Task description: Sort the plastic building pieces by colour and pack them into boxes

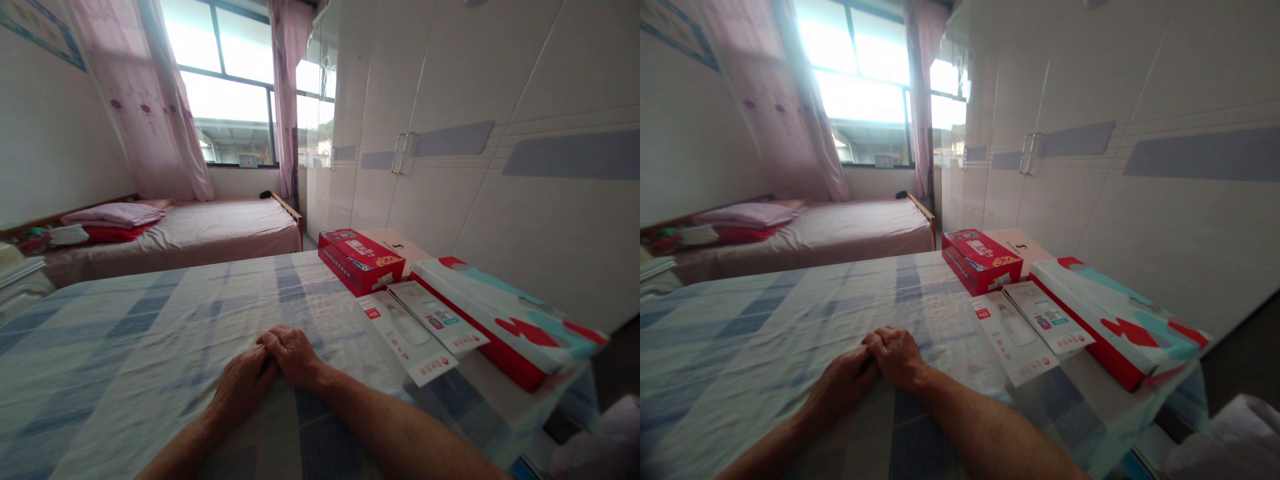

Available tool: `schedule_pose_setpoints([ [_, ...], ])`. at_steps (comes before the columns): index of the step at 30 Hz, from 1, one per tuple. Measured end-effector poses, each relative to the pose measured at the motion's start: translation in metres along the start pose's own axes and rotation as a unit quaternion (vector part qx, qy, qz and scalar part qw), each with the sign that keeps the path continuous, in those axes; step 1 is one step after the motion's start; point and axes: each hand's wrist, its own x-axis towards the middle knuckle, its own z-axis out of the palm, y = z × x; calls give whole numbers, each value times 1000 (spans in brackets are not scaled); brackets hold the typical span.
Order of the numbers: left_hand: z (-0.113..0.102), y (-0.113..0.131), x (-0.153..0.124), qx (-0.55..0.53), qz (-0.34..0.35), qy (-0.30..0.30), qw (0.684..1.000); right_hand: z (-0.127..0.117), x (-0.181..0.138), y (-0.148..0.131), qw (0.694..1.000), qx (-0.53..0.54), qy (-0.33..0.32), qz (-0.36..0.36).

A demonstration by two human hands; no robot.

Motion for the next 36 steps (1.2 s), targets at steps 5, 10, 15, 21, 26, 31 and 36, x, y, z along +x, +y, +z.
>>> schedule_pose_setpoints([
  [5, 1, 0, 1, 2, -4, 5, 1000, 1, 0, 3, 1000, -9, -1, -15],
  [10, 1, 1, 2, -3, -3, 5, 1000, -1, -1, 2, 1000, -12, -1, -15],
  [15, 1, 0, 1, -16, 6, 7, 1000, -3, -1, -3, 1000, -15, -5, -3],
  [21, 7, -5, 1, -24, 4, 18, 1000, 0, -2, 3, 999, -22, -6, -25],
  [26, 8, -2, 3, -43, 9, 34, 998, 1, -3, 1, 1000, -4, 11, -19],
  [31, 6, 3, 2, -32, 14, 46, 998, -31, -23, -44, 990, -8, 140, 12],
  [36, 4, 7, -1, 0, -16, 53, 998, -91, -95, -67, 933, -54, 350, 63],
])
